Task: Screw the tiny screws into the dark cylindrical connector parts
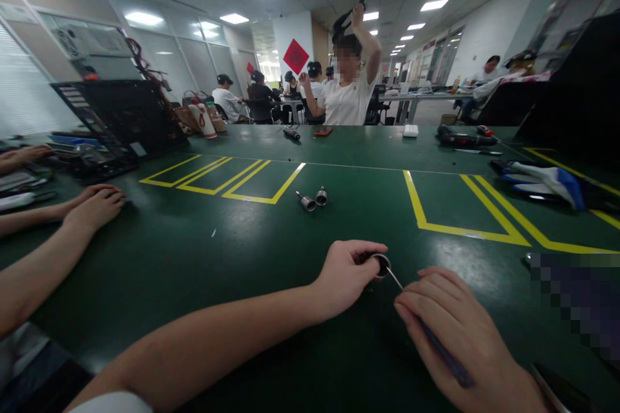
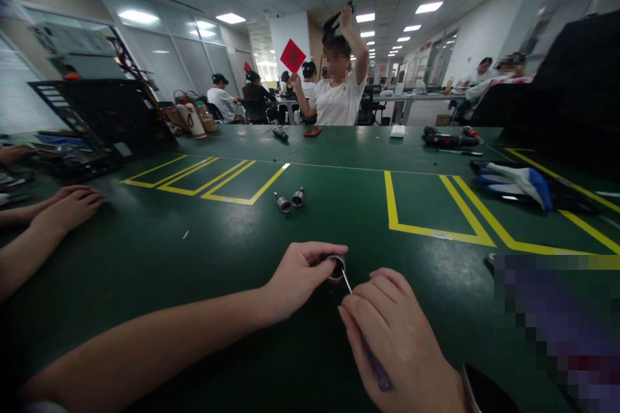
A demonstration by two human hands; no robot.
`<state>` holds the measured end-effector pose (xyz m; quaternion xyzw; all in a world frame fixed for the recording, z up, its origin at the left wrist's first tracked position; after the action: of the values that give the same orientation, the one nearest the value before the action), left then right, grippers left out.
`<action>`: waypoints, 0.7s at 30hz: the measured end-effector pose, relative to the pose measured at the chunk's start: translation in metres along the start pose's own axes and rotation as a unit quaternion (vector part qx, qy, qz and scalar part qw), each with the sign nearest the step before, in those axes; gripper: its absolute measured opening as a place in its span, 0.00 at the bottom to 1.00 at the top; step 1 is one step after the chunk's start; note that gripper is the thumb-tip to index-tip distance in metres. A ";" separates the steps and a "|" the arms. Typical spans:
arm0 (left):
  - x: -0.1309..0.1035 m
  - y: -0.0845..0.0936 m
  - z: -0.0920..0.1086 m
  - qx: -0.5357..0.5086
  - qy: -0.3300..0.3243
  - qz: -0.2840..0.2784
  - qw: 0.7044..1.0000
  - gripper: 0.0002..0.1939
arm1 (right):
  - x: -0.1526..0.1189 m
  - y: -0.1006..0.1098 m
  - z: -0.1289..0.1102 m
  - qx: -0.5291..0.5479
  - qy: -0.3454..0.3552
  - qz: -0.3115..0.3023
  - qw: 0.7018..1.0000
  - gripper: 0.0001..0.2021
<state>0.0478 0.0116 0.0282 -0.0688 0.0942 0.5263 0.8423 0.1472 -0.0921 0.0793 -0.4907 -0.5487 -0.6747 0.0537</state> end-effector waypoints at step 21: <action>0.000 0.000 -0.002 -0.025 -0.002 -0.004 1.000 0.14 | 0.001 0.003 -0.001 0.002 0.002 -0.004 1.000 0.08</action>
<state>0.0474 0.0118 0.0263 -0.0894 0.0786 0.5250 0.8428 0.1477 -0.0931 0.0821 -0.4873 -0.5519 -0.6747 0.0526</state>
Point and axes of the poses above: each hand's wrist, its own x-axis towards the middle knuckle, its own y-axis out of the back of the hand, z = x × y, the point moved 6 cm from there along x, towards the middle knuckle, and after that the axes turned 10 degrees about y, right-handed, at the moved point
